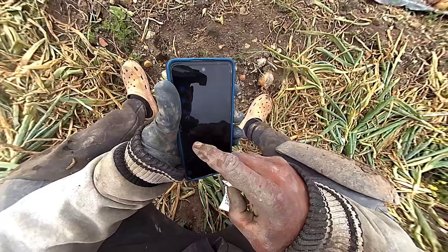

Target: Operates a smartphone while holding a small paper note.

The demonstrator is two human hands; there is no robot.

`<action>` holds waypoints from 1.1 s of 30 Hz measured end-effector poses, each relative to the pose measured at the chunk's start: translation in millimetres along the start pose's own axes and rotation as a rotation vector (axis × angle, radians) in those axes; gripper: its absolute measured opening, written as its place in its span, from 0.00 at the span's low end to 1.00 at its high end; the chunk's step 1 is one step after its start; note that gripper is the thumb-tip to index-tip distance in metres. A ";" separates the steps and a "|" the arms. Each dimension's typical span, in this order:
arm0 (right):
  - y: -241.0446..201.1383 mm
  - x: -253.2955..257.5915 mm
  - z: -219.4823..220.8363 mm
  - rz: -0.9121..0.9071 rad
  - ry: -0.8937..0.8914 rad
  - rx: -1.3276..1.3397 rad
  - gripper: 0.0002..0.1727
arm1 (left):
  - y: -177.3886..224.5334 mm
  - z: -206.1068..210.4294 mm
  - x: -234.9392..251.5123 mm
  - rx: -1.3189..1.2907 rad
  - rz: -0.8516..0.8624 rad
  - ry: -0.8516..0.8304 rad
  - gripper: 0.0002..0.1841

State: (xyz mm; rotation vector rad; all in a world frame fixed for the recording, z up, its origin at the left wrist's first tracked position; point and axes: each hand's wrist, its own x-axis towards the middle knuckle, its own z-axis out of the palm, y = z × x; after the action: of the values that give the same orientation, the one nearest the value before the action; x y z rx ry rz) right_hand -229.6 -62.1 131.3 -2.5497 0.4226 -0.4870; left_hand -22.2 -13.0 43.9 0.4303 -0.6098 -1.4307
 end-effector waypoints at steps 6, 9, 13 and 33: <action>0.5 -1.6 -2.9 0.029 0.013 -0.006 0.36 | 4.8 -6.3 2.4 0.120 0.022 -0.012 0.52; 3.1 -2.5 -5.6 0.032 0.007 -0.001 0.38 | -10.4 -52.5 -7.4 0.100 0.069 -0.097 0.58; 7.9 -1.7 -12.8 0.052 0.006 -0.006 0.41 | -7.5 -51.5 -15.7 0.079 0.055 -0.050 0.56; 12.1 -1.7 -17.7 0.081 0.037 0.002 0.41 | 18.1 11.2 1.2 0.245 0.100 0.116 0.43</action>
State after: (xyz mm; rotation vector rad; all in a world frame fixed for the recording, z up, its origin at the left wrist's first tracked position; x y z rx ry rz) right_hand -240.8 -78.8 138.8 -2.5134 0.5359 -0.5045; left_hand -15.0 -11.4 63.9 0.6631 -0.7057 -1.2315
